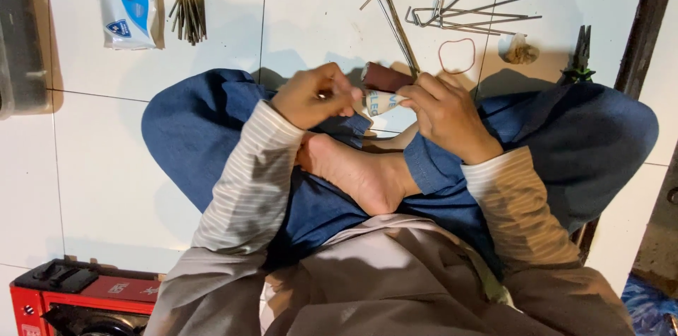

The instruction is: The person is cleaning metal stakes by sanding them with a piece of sandpaper while sitting on the floor.

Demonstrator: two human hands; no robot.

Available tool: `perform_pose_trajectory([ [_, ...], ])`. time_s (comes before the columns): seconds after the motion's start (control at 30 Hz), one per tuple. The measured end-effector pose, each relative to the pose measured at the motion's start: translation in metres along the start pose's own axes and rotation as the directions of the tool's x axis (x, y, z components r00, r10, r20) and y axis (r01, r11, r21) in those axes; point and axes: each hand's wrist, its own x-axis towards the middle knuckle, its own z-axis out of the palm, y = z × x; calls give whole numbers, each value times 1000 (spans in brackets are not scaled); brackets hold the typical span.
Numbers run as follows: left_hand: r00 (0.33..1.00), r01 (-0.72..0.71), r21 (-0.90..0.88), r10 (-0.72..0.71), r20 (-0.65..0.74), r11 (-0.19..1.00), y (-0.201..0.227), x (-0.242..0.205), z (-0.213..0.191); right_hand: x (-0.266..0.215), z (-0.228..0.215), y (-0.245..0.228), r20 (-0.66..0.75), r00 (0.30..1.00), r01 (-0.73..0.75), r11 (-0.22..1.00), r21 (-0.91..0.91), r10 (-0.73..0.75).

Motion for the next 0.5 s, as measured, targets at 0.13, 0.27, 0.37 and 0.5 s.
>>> perform_pose_trajectory([
  [0.13,998,57,205,-55,-16,977,-2,4,27,-2,13,13,-77,987,123,966,-225,-144],
  [0.27,985,143,27,-140,-105,989,-40,14,56,-1,14,14,-165,957,164,912,-376,-240],
  [0.37,970,197,-176,-218,-110,964,-50,16,68,-3,16,20,-205,940,163,886,-433,-273],
  [0.5,956,206,-586,-288,-49,784,-39,14,66,-8,16,22,-251,961,-118,993,-4,113],
])
